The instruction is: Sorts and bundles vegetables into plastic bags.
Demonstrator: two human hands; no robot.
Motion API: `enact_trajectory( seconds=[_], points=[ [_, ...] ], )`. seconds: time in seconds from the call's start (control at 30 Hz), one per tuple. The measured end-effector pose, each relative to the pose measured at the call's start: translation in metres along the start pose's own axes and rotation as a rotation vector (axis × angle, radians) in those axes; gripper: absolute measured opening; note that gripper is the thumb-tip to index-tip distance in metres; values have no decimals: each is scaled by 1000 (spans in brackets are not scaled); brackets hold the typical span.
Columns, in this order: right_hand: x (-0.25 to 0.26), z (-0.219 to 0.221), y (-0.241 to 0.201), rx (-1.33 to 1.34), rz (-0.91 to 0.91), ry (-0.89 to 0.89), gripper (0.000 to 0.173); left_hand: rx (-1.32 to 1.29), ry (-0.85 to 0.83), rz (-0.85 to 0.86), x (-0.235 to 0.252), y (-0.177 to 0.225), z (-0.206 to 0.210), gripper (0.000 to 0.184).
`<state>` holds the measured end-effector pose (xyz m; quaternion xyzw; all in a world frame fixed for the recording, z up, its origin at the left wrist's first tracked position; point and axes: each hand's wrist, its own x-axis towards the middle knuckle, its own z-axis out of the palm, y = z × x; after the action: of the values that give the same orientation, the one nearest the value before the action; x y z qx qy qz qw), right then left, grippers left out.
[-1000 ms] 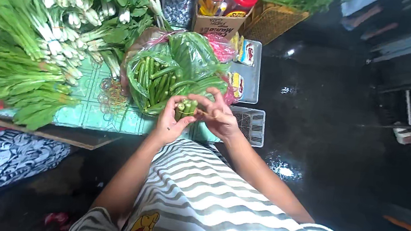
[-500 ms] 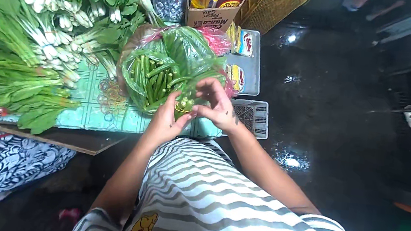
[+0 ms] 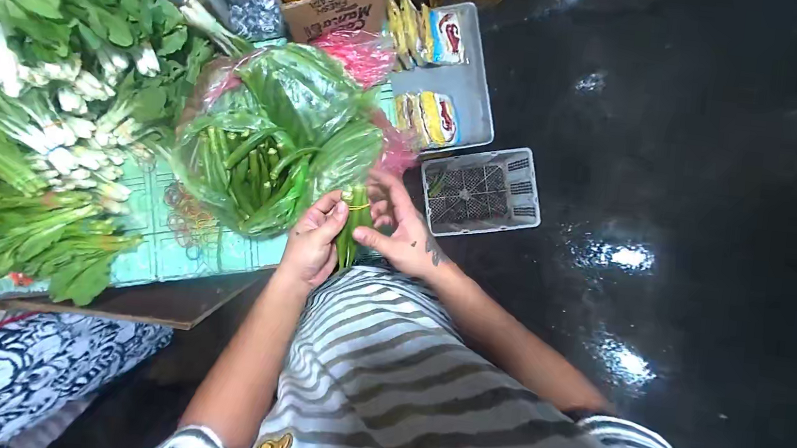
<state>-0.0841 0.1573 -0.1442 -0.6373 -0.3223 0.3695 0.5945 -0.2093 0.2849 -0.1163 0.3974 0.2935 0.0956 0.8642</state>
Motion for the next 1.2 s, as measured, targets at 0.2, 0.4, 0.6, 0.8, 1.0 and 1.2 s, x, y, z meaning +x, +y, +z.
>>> enact_trajectory(
  seconds=[0.2,0.4,0.6,0.8,1.0,1.2],
  points=[
    [-27,-31,28,-8,107,84,102,3,-29,-38,29,-36,51,37],
    [-40,-78,32,-117,208,112,82,311,-91,20,62,-63,82,46],
    [-47,-122,60,-161,217,-22,71,144,-191,-156,95,-91,85,49],
    [-61,-150,171,189,534,157,60,686,49,-409,123,-136,100,37],
    [-66,-216,295,311,1318,477,59,665,-60,-512,107,-142,88,30],
    [-27,-231,309,108,1092,590,68,648,117,-550,69,-133,47,31]
  ],
)
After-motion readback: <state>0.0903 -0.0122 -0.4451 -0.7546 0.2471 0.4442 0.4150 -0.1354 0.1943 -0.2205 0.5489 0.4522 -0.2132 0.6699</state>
